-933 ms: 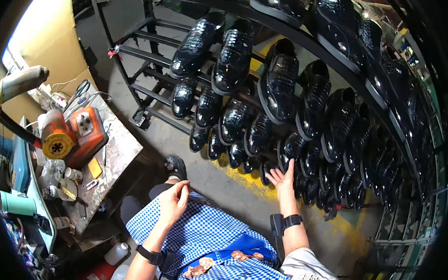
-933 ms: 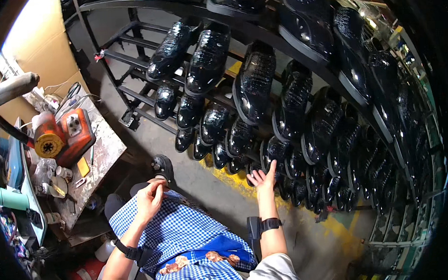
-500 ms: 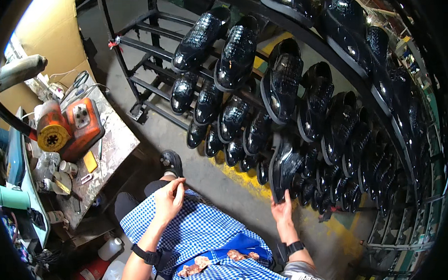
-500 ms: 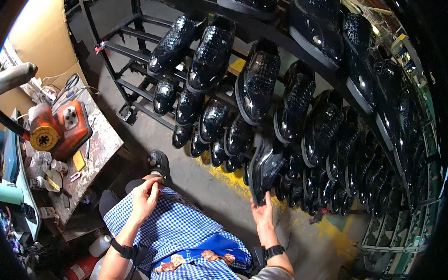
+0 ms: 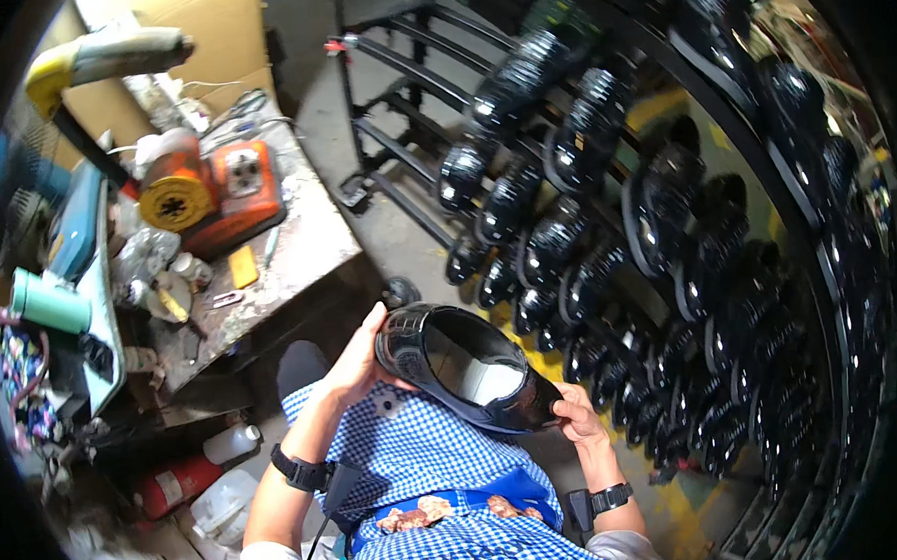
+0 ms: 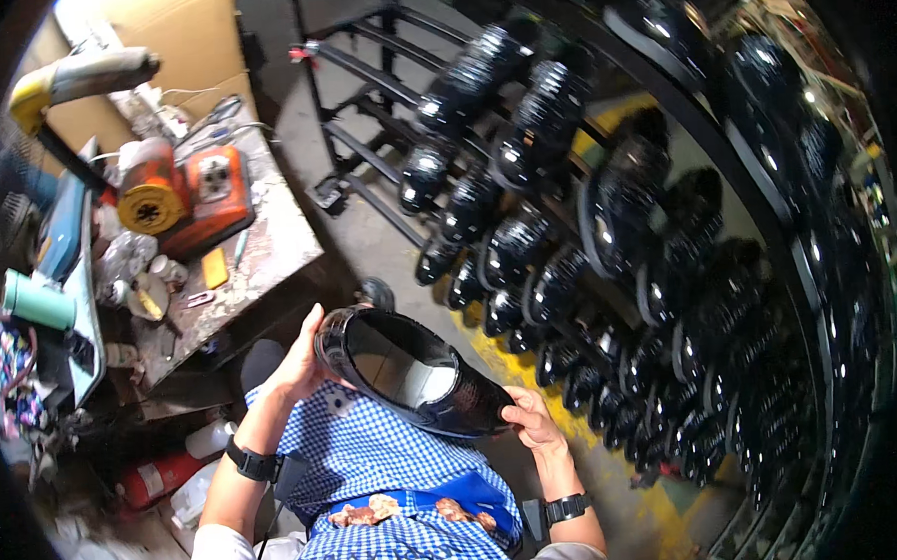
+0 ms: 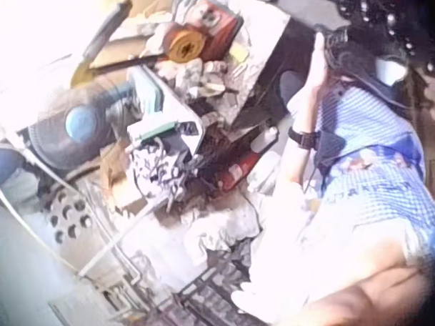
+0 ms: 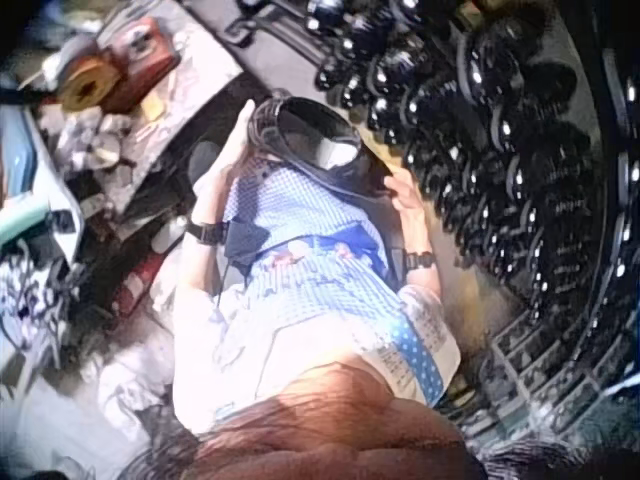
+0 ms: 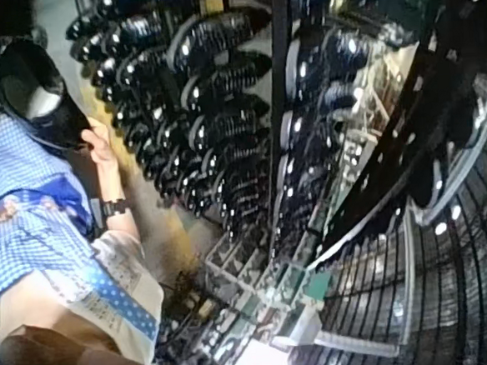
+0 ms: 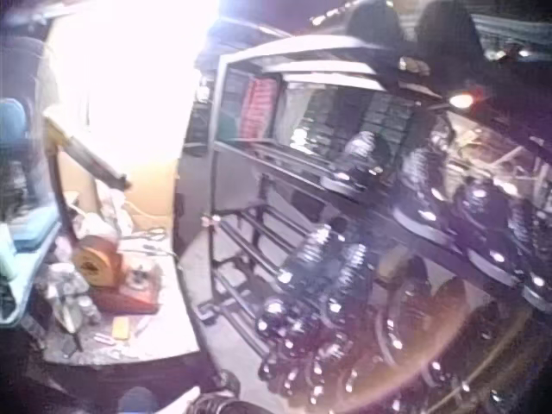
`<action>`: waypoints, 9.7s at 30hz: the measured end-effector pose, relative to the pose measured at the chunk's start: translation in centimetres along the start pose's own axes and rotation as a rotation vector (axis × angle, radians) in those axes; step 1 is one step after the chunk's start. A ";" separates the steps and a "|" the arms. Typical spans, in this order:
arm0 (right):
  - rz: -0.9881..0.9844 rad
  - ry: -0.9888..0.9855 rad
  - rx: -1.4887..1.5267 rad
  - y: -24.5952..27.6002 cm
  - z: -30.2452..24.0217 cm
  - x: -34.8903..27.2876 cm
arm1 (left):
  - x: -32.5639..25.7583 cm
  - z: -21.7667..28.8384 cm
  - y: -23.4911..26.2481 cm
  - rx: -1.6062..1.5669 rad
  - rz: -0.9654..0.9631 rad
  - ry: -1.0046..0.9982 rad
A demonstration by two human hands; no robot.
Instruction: Inspecting finished black leather shoes for quality and placing them on a rack.
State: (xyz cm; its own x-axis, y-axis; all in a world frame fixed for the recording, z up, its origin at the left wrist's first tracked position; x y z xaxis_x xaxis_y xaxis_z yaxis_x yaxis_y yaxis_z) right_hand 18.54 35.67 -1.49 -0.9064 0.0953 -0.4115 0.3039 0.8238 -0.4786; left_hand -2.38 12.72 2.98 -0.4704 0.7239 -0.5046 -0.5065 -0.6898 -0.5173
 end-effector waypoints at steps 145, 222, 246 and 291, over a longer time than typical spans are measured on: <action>-0.069 0.202 -0.200 -6.8 -5.0 -1.8 | -3.0 6.8 -4.8 0.025 -0.331 -0.242; -1.045 0.803 -1.632 -45.1 4.8 6.3 | -36.0 -4.6 13.4 0.188 1.445 -0.906; -1.032 0.889 -1.623 -46.6 8.7 4.7 | -35.6 -5.0 11.8 0.175 1.462 -0.904; -0.502 -0.317 -0.421 -20.1 -3.5 6.7 | -16.5 0.0 10.4 -0.395 0.297 -0.633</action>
State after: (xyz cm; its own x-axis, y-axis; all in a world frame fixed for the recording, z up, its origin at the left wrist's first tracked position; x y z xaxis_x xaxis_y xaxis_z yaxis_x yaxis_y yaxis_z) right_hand 5.35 21.67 8.10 -0.7587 -0.4648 -0.4564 -0.3228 0.8768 -0.3563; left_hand 0.13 -6.39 5.90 -0.9258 0.2976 -0.2331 -0.0585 -0.7220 -0.6894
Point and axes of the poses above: each hand's wrist, its own x-axis towards the middle knuckle, its own y-axis out of the back of the hand, z = x × y, the point moved 6 cm from there along x, towards the middle knuckle, and after that the axes turned 2 degrees about x, right-handed, at the moved point
